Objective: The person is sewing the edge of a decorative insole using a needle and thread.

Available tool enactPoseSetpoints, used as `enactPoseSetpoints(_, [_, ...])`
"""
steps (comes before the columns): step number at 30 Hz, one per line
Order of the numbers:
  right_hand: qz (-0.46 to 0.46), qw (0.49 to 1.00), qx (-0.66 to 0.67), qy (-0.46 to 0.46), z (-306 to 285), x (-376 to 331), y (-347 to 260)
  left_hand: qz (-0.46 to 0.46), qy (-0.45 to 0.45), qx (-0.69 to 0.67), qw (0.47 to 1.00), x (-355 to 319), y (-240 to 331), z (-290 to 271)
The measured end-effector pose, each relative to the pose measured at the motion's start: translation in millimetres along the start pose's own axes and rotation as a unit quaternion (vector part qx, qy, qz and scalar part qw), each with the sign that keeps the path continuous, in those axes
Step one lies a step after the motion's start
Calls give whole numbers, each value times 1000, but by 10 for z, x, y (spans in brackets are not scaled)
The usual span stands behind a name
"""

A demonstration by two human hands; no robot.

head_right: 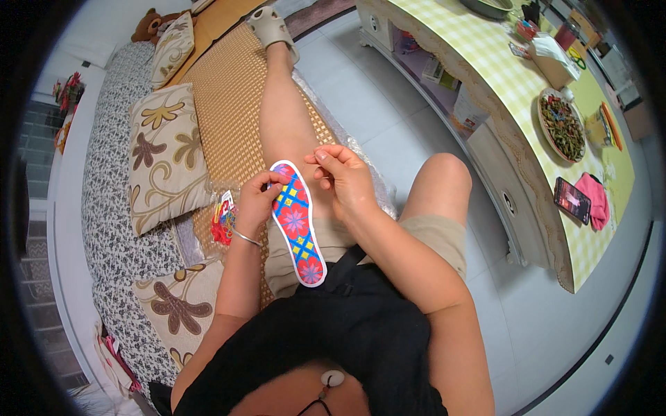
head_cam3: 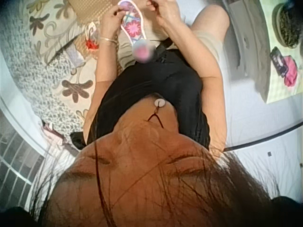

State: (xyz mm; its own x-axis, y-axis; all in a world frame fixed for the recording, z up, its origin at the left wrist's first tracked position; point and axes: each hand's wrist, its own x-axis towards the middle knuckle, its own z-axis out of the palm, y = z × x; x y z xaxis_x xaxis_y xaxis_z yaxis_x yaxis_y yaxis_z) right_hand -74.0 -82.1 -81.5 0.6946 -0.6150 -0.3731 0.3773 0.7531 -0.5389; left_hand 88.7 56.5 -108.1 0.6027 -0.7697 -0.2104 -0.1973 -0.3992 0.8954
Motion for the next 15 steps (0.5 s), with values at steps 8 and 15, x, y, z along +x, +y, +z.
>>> enactPoseSetpoints(8, [-35,994,-100,30,52,-7,65,235,129,91,959,-184,653,156])
enactPoseSetpoints(15, [-142,973,-180,-10,93,-73,83,119,38,-48,991,-148,672,305])
